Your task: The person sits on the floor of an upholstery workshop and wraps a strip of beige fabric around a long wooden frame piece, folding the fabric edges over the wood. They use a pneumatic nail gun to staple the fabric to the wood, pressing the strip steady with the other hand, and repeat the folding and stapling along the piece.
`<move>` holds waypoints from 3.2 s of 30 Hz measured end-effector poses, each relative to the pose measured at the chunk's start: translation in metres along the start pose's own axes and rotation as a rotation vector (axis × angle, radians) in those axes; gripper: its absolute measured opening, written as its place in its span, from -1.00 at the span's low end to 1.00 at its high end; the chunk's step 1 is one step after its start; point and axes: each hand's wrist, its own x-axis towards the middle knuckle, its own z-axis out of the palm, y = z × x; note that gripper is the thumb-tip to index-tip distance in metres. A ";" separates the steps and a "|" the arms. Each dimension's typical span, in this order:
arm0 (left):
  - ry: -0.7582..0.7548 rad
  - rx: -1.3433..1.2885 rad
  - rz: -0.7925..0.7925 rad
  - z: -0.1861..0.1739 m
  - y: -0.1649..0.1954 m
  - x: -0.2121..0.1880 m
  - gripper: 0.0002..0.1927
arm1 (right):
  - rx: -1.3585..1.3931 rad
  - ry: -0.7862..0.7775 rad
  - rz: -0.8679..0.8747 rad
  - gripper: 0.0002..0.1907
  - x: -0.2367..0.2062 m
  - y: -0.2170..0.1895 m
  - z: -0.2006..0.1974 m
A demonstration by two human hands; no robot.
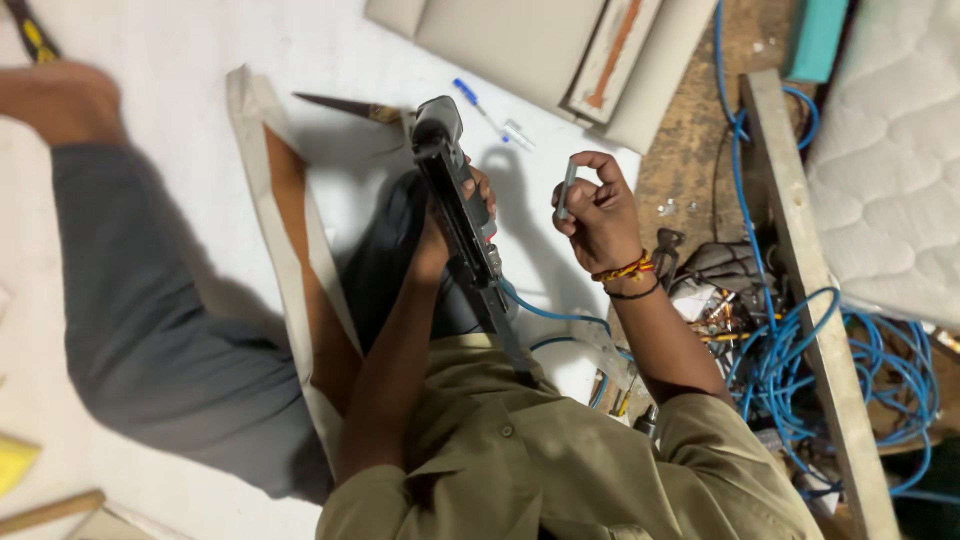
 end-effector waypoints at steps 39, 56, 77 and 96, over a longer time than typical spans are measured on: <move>0.137 0.443 0.146 -0.058 -0.042 -0.022 -0.45 | -1.345 -0.720 -0.685 -0.80 -0.001 -0.003 0.120; 0.240 0.370 0.000 -0.051 -0.032 -0.016 -0.33 | -0.863 -0.195 -0.234 -0.80 0.019 -0.004 0.095; 0.343 0.383 -0.114 -0.037 -0.019 -0.019 -0.41 | -1.356 -0.507 -0.726 -0.86 -0.008 0.008 0.121; 0.318 0.290 -0.034 -0.041 -0.026 -0.009 -0.33 | -0.843 -0.142 -0.344 -0.43 -0.010 0.037 0.085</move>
